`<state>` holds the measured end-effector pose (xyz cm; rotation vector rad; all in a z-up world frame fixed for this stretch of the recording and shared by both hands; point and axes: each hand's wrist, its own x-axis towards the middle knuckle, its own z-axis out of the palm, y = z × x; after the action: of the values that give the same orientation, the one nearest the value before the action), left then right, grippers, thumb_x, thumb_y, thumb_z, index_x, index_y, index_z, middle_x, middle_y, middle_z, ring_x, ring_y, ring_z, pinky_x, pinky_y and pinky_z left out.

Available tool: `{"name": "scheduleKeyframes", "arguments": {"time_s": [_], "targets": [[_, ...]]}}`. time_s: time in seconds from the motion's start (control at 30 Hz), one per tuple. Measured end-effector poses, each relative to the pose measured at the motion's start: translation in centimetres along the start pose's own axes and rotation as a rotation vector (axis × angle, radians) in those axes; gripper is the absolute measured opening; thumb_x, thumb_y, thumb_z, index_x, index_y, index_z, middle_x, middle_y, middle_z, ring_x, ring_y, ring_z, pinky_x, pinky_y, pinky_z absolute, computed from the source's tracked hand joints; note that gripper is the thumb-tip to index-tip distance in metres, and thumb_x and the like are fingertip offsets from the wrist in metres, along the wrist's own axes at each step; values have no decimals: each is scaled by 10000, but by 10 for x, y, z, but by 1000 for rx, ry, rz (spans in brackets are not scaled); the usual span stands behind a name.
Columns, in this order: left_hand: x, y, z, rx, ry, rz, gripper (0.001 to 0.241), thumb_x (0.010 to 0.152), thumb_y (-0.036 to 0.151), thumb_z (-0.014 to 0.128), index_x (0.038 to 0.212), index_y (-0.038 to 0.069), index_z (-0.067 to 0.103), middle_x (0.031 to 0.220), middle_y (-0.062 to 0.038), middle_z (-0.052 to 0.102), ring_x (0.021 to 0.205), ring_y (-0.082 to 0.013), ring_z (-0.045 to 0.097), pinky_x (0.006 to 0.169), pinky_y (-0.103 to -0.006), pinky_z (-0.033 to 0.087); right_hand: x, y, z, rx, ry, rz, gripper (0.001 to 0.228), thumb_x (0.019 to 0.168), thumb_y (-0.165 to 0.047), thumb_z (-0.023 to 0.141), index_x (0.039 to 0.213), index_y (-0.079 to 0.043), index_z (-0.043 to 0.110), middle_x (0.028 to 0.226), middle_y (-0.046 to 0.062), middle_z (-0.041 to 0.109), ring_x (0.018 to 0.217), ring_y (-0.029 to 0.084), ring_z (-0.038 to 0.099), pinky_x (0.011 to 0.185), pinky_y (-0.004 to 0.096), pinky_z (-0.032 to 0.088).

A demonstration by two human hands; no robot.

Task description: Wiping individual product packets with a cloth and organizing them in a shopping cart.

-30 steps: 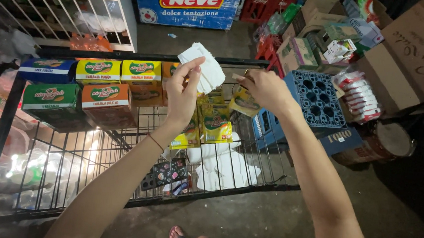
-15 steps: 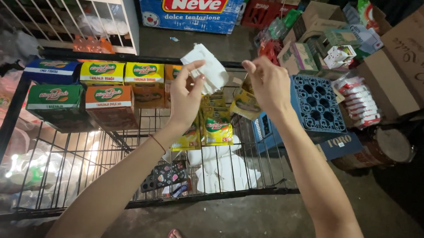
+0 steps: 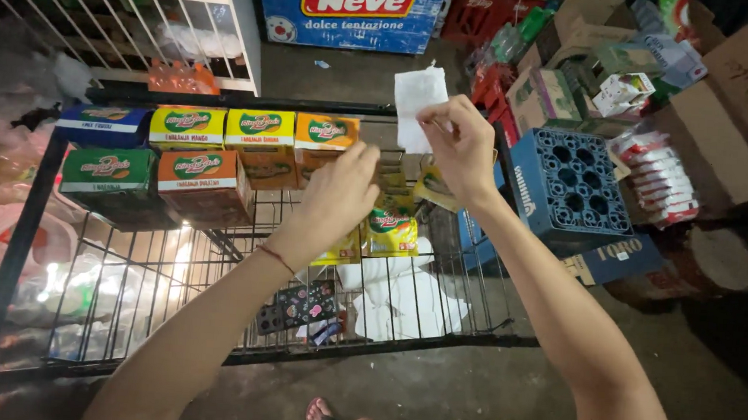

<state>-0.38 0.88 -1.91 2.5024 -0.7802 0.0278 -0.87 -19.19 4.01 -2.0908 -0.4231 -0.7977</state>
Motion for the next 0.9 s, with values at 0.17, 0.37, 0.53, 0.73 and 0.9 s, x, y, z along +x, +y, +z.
{"name": "scheduleKeyframes", "arguments": {"time_s": [0.17,0.37,0.53,0.73,0.9], "targets": [[-23,23,-5,312,-85,55,104,823,57,655,920,58,694,845,-115,698,711,-396,745,599,-520,600,-1,-13,5,92,-68,30,238,949,118,672,1063,-74,753,875,111,598,825,199,630,666,336,573],[-72,-12,21,294,-513,3,591,691,441,875,1061,6,722,1005,-251,706,959,-431,690,863,-590,485,1,-18,2,134,-113,23,245,977,97,636,1093,-77,763,917,107,614,862,253,674,679,377,626],[-86,-35,36,283,-507,-25,894,811,334,698,1432,-210,355,1166,-385,631,1224,-542,555,1144,-659,256,1,-17,2,173,-120,9,235,995,78,626,1108,-81,757,923,115,600,889,258,674,636,380,622],[-77,-24,24,286,-402,12,612,759,194,704,1259,-127,557,1288,-384,559,1180,-608,552,1137,-669,283,0,-16,4,146,-134,-1,217,987,67,647,1111,-67,765,861,114,573,824,120,576,580,322,547],[-82,-39,47,368,-261,205,150,854,133,580,803,27,674,736,-185,672,719,-388,716,647,-510,583,1,-18,-1,84,-77,-14,257,980,100,596,1091,-59,765,966,146,648,827,332,660,642,400,587]]}}
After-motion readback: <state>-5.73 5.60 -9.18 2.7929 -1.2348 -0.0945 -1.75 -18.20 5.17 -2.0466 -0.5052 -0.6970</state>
